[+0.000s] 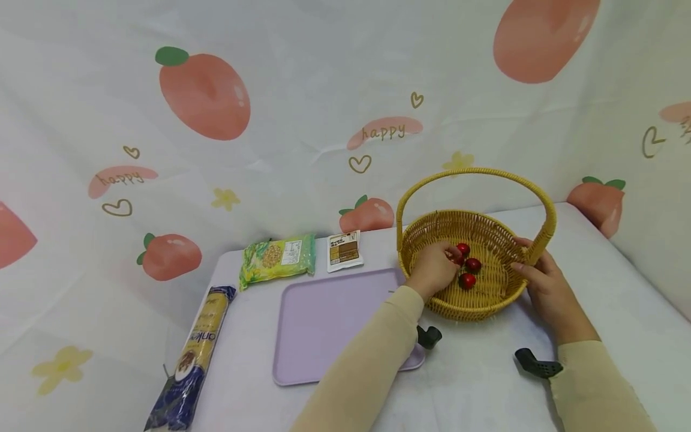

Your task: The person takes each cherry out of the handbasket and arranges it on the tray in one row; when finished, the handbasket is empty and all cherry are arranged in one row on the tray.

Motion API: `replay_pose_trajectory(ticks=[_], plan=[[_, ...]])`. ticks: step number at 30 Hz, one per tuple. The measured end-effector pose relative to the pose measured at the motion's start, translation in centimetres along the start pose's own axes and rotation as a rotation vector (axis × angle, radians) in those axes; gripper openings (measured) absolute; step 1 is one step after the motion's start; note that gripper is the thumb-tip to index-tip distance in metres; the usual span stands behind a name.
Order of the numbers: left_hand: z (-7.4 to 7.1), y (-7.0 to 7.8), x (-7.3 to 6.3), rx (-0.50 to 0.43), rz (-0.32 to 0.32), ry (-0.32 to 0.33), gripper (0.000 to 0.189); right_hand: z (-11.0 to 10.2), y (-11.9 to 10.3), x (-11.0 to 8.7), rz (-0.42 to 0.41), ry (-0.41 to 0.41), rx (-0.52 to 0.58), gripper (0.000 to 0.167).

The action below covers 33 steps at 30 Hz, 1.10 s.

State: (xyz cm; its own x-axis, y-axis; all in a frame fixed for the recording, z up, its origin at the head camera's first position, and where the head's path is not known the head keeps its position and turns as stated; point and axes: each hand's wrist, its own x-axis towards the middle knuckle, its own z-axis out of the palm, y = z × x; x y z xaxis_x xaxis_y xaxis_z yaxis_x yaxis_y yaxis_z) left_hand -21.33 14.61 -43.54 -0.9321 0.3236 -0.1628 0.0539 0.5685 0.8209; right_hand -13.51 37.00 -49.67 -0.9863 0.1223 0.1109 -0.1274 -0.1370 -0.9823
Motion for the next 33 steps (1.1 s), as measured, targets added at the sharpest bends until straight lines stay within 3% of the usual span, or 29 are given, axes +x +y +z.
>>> replay_pose_trajectory(ticks=[2,7,9,12,14,17,21,28,33], plan=[[-0.2,0.0,0.0,-0.072,0.038,0.009,0.021,0.0,0.0,0.1,-0.009,0.0,0.002,0.054],[-0.3,-0.3,0.0,-0.369,0.091,0.023,0.022,-0.2,-0.1,0.1,0.007,0.005,-0.023,0.055],[-0.3,-0.5,0.0,-0.516,0.1,0.014,0.02,-0.2,-0.1,0.0,0.018,0.005,-0.04,0.054],[-0.5,-0.9,-0.1,-0.664,0.135,-0.014,0.019,-0.2,0.0,0.0,0.015,-0.005,-0.037,0.054],[-0.7,-1.1,-0.2,-0.695,0.175,-0.018,0.022,-0.1,0.1,-0.1,0.011,-0.009,-0.02,0.053],[-0.9,-1.3,-0.2,-0.661,0.228,0.0,0.024,-0.1,0.1,-0.1,0.004,-0.015,-0.006,0.053],[-1.2,-1.3,-0.4,-0.637,0.256,0.014,0.022,-0.1,0.1,-0.1,0.012,-0.023,-0.018,0.053],[-2.6,-1.0,-1.3,-0.791,0.301,-0.119,0.023,-0.2,0.0,-0.1,0.03,-0.012,-0.035,0.054],[-4.3,-1.3,-2.7,-0.756,0.378,-0.183,0.026,-0.3,0.0,0.0,0.015,-0.012,-0.012,0.053]])
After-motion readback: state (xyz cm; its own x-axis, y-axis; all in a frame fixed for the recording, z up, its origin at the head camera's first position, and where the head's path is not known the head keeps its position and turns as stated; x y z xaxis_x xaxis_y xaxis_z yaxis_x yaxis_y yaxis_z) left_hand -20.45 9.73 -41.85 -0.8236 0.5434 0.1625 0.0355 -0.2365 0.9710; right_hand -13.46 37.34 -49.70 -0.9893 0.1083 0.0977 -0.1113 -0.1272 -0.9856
